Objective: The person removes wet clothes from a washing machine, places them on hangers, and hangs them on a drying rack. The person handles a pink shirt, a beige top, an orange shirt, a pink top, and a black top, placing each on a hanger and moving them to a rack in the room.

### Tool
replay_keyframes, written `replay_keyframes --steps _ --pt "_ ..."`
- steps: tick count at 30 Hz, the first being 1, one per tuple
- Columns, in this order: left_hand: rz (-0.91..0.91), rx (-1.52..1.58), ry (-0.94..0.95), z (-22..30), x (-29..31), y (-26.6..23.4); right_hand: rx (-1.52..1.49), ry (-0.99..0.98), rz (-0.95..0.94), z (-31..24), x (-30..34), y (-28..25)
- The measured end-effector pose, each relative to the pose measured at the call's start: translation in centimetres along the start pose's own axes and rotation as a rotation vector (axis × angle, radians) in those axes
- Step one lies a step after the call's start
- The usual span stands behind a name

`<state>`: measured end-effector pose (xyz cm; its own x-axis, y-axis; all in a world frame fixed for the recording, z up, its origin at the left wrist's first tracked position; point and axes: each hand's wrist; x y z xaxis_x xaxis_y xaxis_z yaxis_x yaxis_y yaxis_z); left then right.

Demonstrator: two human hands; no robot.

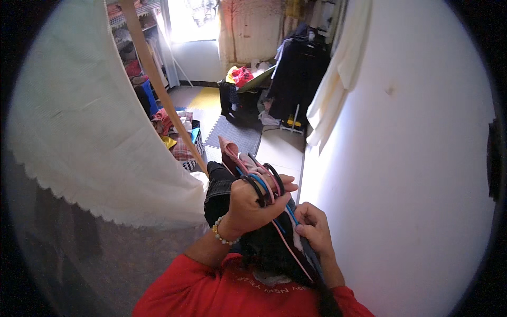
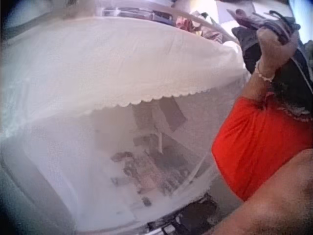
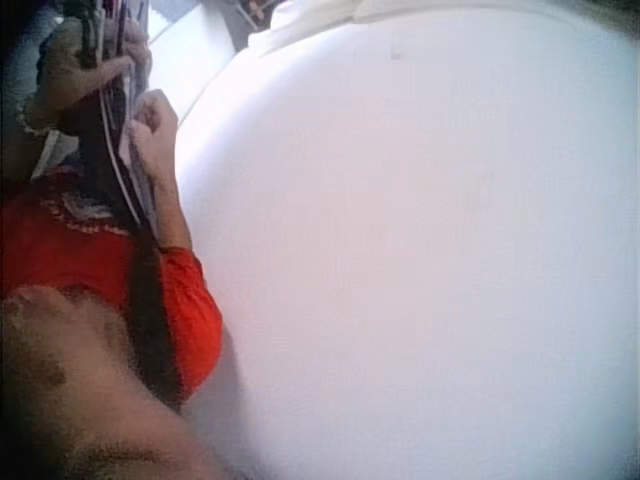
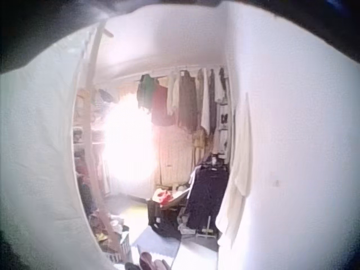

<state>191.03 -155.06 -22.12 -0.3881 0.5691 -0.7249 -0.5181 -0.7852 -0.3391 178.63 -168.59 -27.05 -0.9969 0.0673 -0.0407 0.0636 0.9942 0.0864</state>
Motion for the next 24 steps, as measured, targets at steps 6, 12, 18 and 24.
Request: replay_keyframes --steps 6,12,18,24 --pt "0.046 0.077 -0.124 -13.0 -10.7 0.4 0.017 0.009 -0.024 -0.4 -15.0 -8.7" --pt "0.060 0.042 -0.075 -25.1 -22.3 -1.3 0.023 -0.023 -0.023 -2.2 -29.7 -15.6" --pt "0.083 -0.092 -0.089 -35.2 -28.9 -5.5 -0.109 -0.037 -0.117 -1.3 -43.6 -19.1" --pt "0.333 0.075 -0.205 -47.2 -33.1 -9.5 -0.171 -0.020 -0.330 0.2 -59.9 -21.4"
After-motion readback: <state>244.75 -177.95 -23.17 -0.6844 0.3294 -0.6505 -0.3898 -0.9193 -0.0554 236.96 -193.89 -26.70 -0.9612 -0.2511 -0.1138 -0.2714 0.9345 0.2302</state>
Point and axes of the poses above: each hand's wrist, its own x-axis away from the middle knuckle, its own y-axis out of the palm, z = x × y, and after that the axes turned 9 degrees about -z, right-handed
